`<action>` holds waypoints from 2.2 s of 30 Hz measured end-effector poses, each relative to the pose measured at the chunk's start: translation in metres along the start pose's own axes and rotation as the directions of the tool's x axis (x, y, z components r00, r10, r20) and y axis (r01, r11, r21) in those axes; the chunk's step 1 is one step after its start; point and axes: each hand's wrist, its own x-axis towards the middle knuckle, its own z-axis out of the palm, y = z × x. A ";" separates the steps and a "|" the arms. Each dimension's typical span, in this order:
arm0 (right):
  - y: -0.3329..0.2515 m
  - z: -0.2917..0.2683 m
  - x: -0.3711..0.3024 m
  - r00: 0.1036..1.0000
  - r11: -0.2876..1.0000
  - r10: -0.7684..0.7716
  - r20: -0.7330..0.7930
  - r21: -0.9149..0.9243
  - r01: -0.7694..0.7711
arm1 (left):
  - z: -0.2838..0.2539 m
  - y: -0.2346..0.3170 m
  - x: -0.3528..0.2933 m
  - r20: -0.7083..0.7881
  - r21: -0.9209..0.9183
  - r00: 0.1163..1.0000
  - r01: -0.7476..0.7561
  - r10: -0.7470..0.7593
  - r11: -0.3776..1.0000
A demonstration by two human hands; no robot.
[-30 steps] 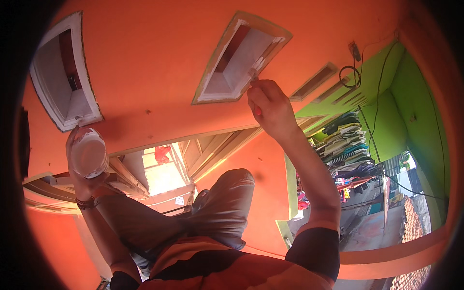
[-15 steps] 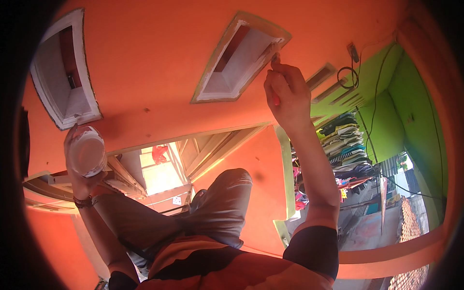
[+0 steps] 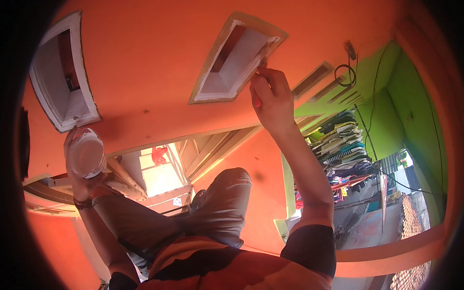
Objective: The person paints the white frames around ceiling vents using a small paintbrush and a container of white paint. They repeatedly dip the brush into the paint and apply it to the vent edges, working on multiple vents in sequence.
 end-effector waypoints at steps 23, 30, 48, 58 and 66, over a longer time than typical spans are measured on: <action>0.019 -0.019 0.034 0.996 0.999 -0.012 -0.092 0.029 0.014 | -0.002 0.001 -0.001 0.000 -0.036 1.000 0.014 -0.014 0.999; -0.006 -0.002 -0.004 0.980 0.991 -0.011 0.200 0.135 -0.016 | -0.002 -0.003 -0.002 0.018 -0.013 1.000 0.006 -0.006 1.000; -0.004 -0.006 0.013 0.945 0.959 0.080 0.319 0.233 -0.160 | -0.001 0.002 0.001 0.018 0.031 0.999 -0.040 0.039 0.999; 0.018 -0.010 0.020 0.987 0.998 -0.050 -0.156 0.028 0.055 | -0.001 0.000 -0.002 0.004 0.001 1.000 -0.006 0.006 1.000; -0.011 0.027 -0.045 0.943 0.949 -0.017 0.331 0.302 -0.089 | 0.000 -0.002 -0.003 0.008 -0.038 1.000 -0.011 0.012 0.999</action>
